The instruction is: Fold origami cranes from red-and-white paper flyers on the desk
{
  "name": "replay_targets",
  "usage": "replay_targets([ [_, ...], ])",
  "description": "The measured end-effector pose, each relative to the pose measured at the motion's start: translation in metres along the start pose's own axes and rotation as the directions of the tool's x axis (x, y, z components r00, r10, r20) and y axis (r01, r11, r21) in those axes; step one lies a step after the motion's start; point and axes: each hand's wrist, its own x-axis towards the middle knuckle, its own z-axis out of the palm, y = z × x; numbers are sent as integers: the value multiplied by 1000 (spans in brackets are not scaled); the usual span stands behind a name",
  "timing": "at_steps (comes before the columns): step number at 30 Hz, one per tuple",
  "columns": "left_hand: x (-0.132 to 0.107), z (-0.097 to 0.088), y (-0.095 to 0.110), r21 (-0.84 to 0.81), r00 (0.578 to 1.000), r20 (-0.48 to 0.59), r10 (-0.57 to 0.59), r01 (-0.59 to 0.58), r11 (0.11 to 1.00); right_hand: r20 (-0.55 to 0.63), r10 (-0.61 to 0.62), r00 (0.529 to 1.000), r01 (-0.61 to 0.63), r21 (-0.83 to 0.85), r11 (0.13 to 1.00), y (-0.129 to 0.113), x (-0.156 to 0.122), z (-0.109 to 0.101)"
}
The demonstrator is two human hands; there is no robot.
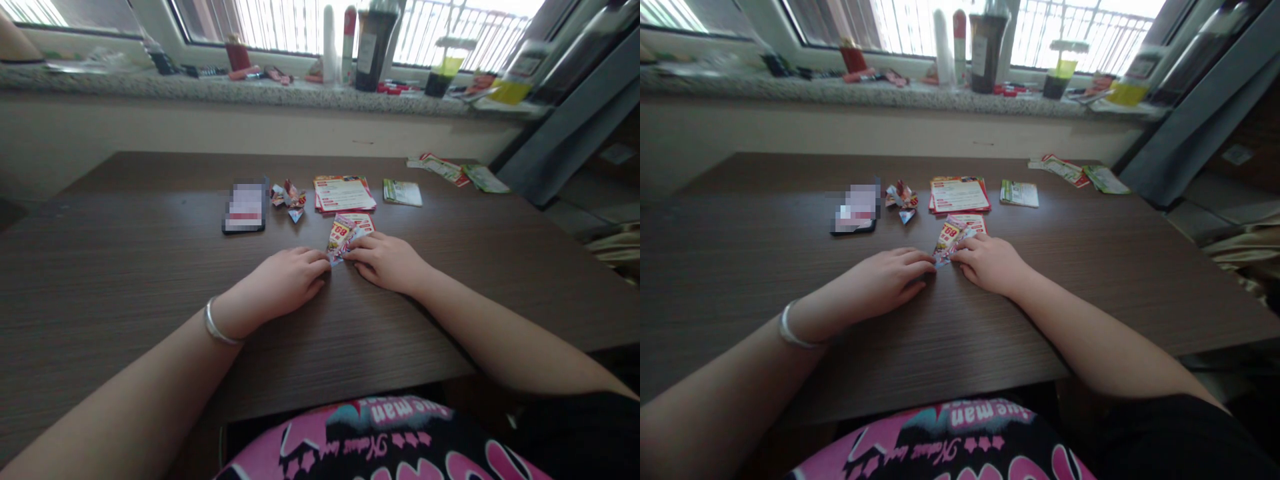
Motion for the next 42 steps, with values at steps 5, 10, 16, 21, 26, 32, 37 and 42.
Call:
replay_targets([
  [5, -6, -7, -6, 26, 998, 62, 24, -26, 999, -3, -13, 1000, 13, 11, 1000, 3, -1, 2],
  [10, -6, -7, -6, 29, 998, 62, 10, -12, 1000, -2, -11, 1000, 11, 7, 1000, 3, -1, 1],
  [16, -7, -12, -5, 0, 995, 102, 17, -17, 1000, 7, -12, 1000, 12, 29, 1000, 5, -1, 0],
  [21, -5, -10, -9, -36, 998, 65, 15, -13, 999, -6, -12, 1000, 13, 40, 999, 7, -2, 3],
  [26, 0, 8, -19, -116, 998, -60, -22, 15, 993, -46, -109, 993, 111, 39, 993, 5, -3, 6],
  [32, -1, 27, -22, -63, 988, -143, -60, 52, 997, -102, -251, 962, 264, 144, 954, 1, -1, 7],
  [37, -1, 31, -20, 8, 982, -34, -184, 184, 983, -124, -305, 944, 327, 249, 912, 3, 0, 5],
  [42, -1, 32, -17, 37, 964, 53, -262, 260, 965, -139, -302, 943, 332, 312, 890, 4, 1, 5],
])
